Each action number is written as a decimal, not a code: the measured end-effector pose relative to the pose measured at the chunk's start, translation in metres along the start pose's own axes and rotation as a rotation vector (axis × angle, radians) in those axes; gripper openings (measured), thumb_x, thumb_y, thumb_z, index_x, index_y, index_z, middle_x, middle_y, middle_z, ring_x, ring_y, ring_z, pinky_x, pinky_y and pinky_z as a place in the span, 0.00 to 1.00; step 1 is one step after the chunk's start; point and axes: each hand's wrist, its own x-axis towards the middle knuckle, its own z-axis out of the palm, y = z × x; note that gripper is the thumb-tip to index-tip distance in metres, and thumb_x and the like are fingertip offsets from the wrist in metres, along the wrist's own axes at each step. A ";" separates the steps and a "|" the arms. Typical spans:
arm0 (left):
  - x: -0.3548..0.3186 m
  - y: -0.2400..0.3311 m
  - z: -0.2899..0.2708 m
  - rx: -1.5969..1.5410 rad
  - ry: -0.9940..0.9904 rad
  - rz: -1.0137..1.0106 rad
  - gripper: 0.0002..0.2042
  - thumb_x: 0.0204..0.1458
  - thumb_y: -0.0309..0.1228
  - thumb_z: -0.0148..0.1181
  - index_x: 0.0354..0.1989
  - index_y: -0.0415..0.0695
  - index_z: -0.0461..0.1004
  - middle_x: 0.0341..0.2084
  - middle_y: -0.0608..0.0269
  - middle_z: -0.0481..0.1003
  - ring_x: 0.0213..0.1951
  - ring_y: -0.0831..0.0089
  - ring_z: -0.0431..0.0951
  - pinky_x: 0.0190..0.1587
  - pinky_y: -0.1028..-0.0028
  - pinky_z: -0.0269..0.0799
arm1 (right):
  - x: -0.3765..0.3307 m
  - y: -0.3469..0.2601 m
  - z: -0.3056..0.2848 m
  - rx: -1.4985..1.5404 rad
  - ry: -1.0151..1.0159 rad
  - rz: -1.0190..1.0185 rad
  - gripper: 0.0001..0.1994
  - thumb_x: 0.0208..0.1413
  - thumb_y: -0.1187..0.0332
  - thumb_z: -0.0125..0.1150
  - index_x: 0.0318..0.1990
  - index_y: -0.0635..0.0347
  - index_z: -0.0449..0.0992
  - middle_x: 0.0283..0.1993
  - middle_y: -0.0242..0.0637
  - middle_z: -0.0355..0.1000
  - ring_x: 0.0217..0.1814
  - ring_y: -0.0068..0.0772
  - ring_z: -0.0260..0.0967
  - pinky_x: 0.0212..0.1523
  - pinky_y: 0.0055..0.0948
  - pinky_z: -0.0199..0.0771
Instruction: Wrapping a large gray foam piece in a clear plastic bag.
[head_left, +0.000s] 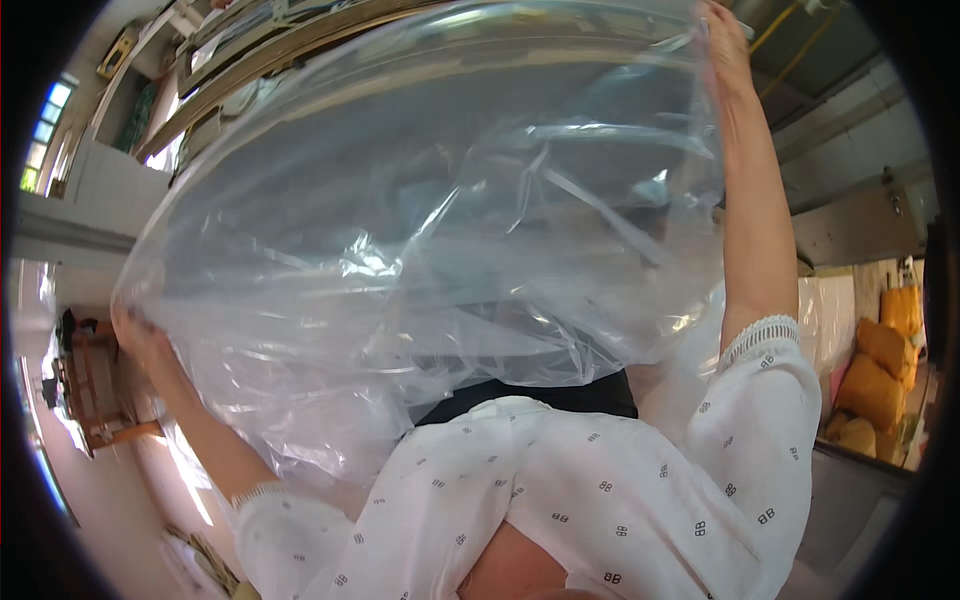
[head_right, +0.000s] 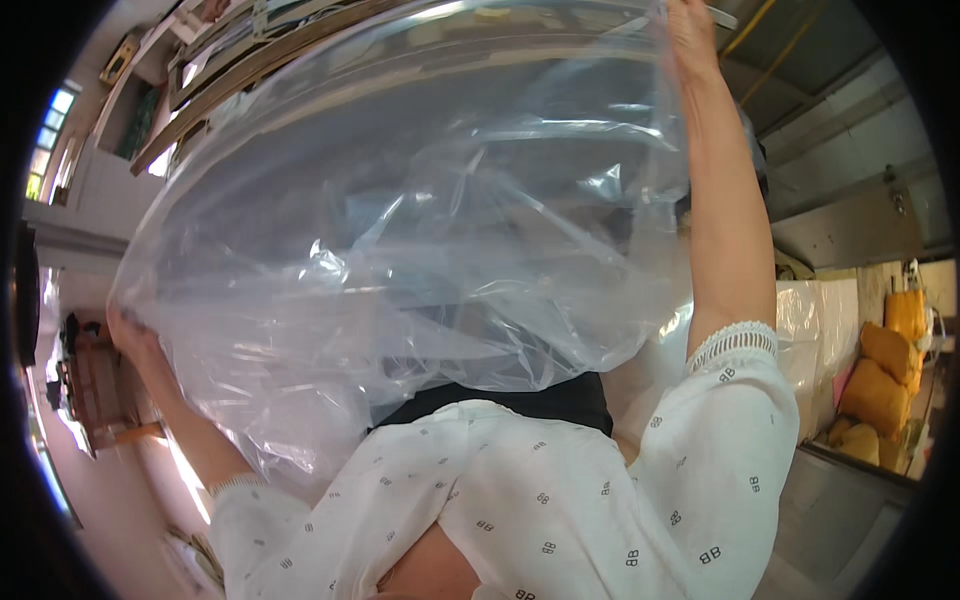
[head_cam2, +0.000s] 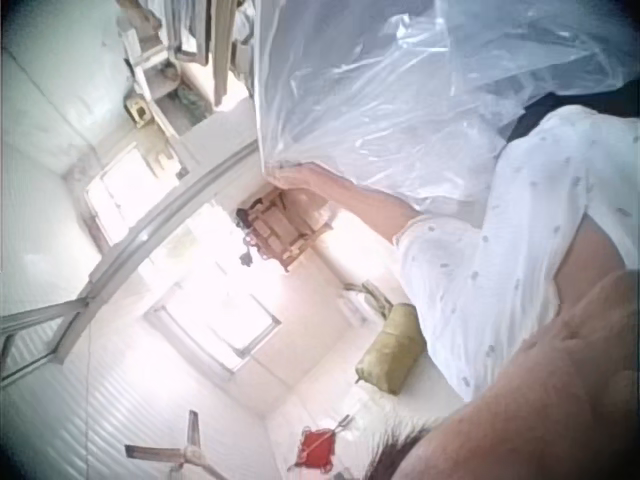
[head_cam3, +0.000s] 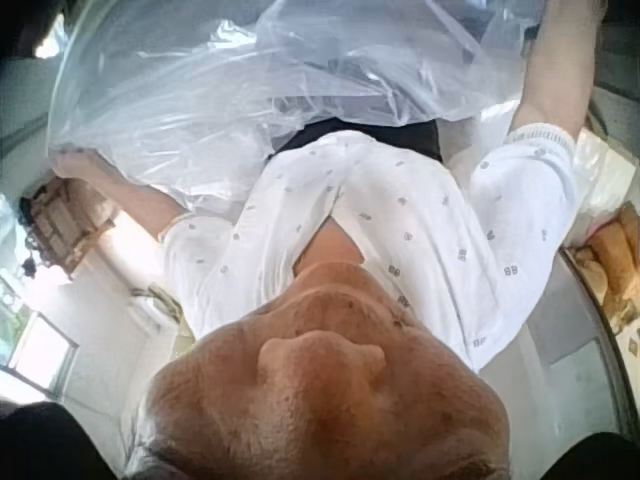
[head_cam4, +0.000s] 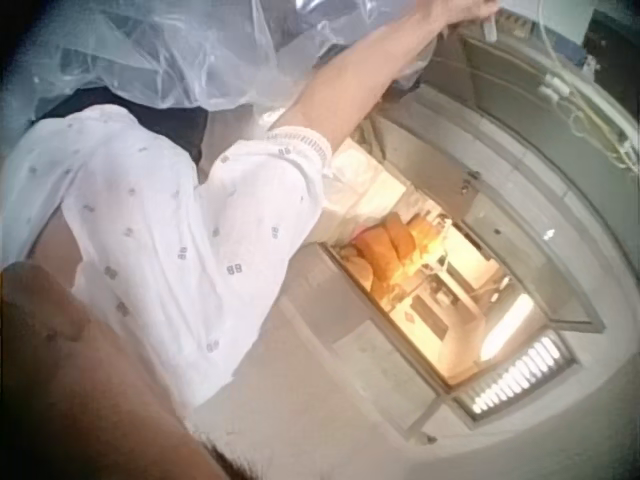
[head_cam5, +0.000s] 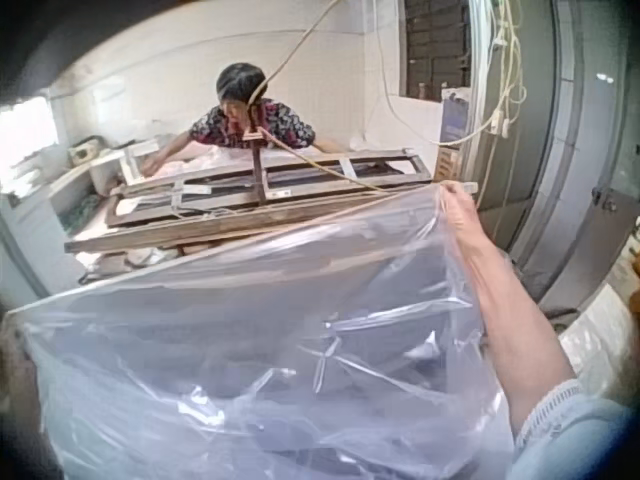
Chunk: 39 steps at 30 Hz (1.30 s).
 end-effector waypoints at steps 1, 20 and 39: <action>0.028 -0.009 0.006 0.201 -0.176 0.255 0.14 0.53 0.33 0.47 0.45 0.39 0.69 0.40 0.53 0.71 0.43 0.63 0.72 0.45 0.67 0.70 | 0.009 0.020 -0.010 -0.462 0.123 -0.202 0.09 0.53 0.63 0.53 0.37 0.57 0.70 0.31 0.23 0.68 0.34 0.17 0.64 0.36 0.21 0.63; 0.136 -0.135 0.163 0.237 -0.382 0.267 0.14 0.48 0.36 0.57 0.37 0.38 0.77 0.32 0.62 0.76 0.35 0.77 0.73 0.40 0.81 0.64 | 0.037 0.124 -0.062 -0.671 0.033 -0.003 0.12 0.45 0.62 0.61 0.30 0.63 0.74 0.32 0.33 0.67 0.34 0.26 0.62 0.38 0.24 0.62; 0.168 -0.145 0.145 0.123 -0.394 0.065 0.10 0.49 0.37 0.56 0.34 0.43 0.72 0.26 0.69 0.67 0.26 0.83 0.65 0.25 0.84 0.58 | 0.040 0.118 -0.074 -0.781 0.329 -0.091 0.21 0.42 0.54 0.60 0.29 0.64 0.63 0.39 0.46 0.57 0.44 0.41 0.53 0.49 0.31 0.54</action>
